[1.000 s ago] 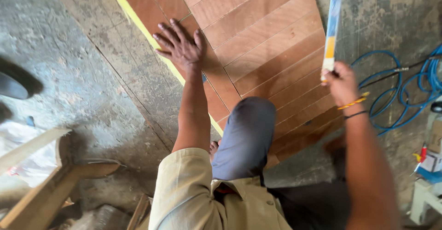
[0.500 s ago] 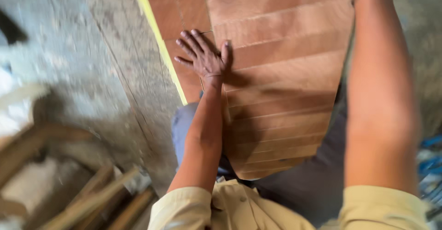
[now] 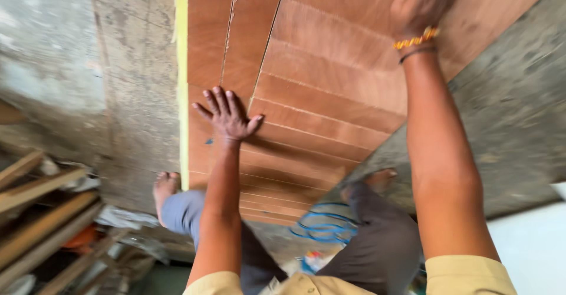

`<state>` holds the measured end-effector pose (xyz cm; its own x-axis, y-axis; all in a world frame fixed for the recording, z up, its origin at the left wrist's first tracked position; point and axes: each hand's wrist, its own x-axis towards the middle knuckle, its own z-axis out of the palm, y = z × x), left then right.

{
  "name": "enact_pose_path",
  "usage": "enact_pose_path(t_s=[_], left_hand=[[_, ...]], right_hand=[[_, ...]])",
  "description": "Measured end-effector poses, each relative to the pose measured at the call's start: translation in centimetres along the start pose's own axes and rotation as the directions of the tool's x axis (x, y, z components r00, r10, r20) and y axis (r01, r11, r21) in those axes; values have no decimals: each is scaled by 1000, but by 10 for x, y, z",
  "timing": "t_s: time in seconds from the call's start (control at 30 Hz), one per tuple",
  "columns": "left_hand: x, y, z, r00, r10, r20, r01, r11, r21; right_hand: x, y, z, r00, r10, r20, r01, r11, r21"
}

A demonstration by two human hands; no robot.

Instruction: The person kneels on the workshop floor aligning thin wooden veneer strips edge to edge on a large panel, pressing them flat by hand. They use a marking knife to score straight guide lines along the strips and reposition strips to keep the joints tight.

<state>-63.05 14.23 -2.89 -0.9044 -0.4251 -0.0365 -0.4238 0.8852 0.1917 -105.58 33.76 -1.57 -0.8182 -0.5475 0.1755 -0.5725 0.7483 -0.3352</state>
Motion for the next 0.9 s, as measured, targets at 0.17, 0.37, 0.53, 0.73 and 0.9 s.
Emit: enact_pose_path(t_s=[0.17,0.37,0.53,0.73,0.9], left_hand=[[8,-3,5,993,-72,94,72,997,8],[1,-3,14,985,-126,113,125,992,21],[10,7,7,986,-128,104,129,992,1],[27,42,-18,729,-366,578,392,916,86],[40,134,-45,721,-635,279,524,762,380]], right_hand=[[23,19,23,995,-25,92,31,998,-63],[32,21,24,991,-16,131,31,993,-116],[36,14,14,992,-81,92,102,960,-260],[38,37,26,996,-91,17,92,969,-229],[30,40,8,998,-55,33,61,965,-255]])
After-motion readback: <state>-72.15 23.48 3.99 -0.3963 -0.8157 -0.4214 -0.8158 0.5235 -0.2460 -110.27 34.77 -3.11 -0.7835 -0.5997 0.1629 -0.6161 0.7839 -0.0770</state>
